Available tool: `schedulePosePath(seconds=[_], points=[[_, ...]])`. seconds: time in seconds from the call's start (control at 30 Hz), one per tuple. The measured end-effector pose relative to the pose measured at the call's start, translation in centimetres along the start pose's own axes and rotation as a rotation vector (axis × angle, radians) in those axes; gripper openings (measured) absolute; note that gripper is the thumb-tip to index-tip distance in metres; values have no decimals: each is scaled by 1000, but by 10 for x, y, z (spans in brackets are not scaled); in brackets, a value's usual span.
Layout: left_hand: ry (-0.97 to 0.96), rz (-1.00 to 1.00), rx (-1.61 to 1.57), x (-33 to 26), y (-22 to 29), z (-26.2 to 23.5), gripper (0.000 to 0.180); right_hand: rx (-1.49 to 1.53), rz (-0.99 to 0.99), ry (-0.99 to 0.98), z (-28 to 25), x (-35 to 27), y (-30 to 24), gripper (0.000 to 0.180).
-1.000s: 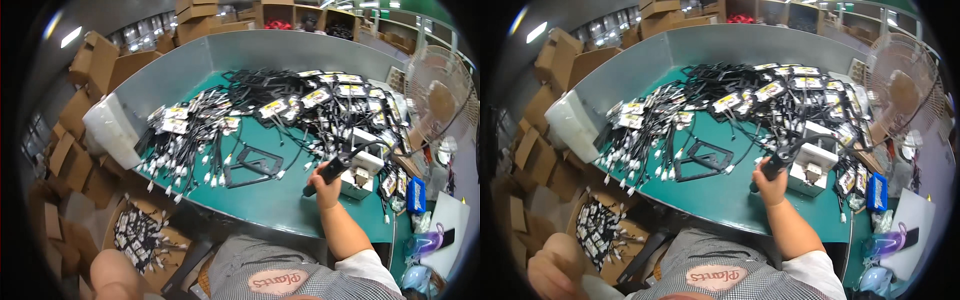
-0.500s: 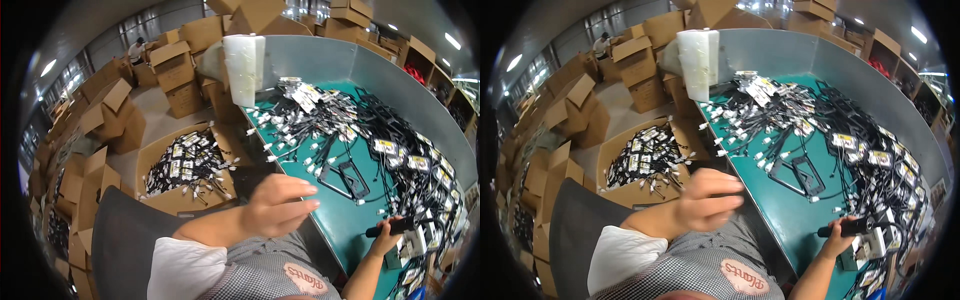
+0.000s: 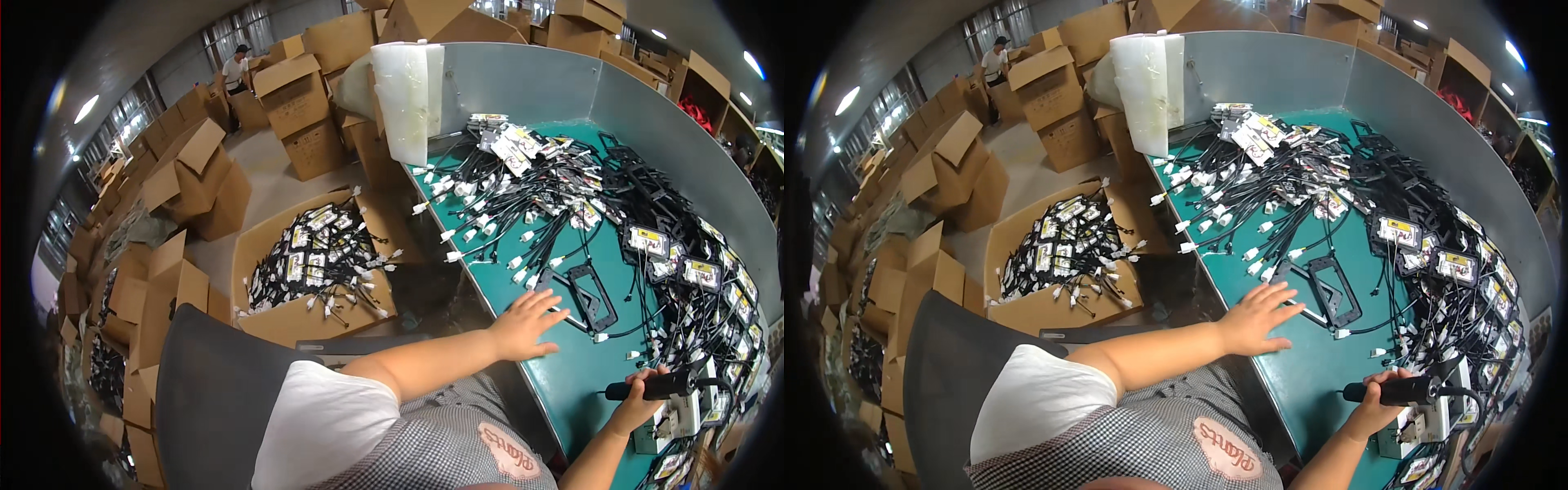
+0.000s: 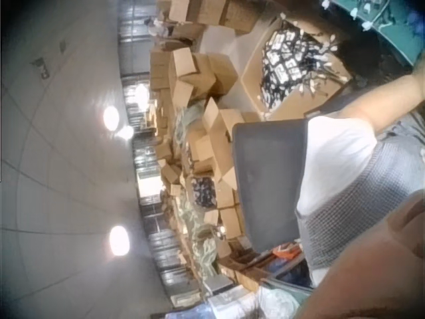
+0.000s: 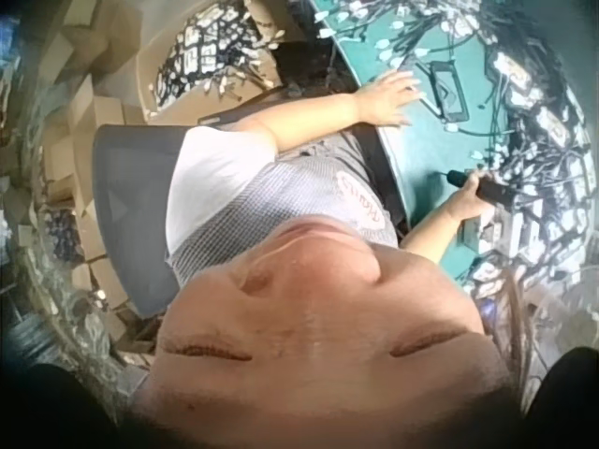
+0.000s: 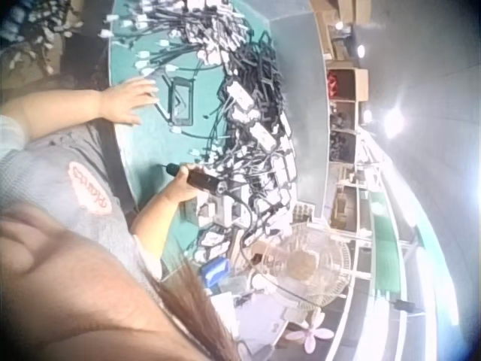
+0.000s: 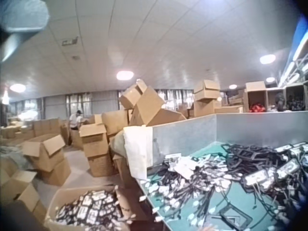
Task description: The person uses a handheld electric screwdriver to fasten screws into small electronic modules placed in black plastic frames on a green workbench. They repeatedly pick up a module, secure it with screws, and place the finished unit aside, continuing the process for multiple items.
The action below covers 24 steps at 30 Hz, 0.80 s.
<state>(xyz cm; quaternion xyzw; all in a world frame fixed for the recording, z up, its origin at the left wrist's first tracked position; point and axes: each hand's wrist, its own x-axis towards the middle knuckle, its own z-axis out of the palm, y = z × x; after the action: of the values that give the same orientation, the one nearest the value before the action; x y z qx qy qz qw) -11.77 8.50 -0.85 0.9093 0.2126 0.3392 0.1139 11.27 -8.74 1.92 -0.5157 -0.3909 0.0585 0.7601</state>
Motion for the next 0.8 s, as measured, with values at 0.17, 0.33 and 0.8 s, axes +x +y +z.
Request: schedulePosePath(seconds=[0.17,0.33,0.8], points=[[38,-6,22,-5,4,10,48,43,-96,-77,-11,-4,10,76],[54,-28,-47,-4,4,9,29,67,-78,-90,-15,-8,12,58],[113,6,-66,-2,2,9,21,-45,-52,-15,-15,-6,15,42]])
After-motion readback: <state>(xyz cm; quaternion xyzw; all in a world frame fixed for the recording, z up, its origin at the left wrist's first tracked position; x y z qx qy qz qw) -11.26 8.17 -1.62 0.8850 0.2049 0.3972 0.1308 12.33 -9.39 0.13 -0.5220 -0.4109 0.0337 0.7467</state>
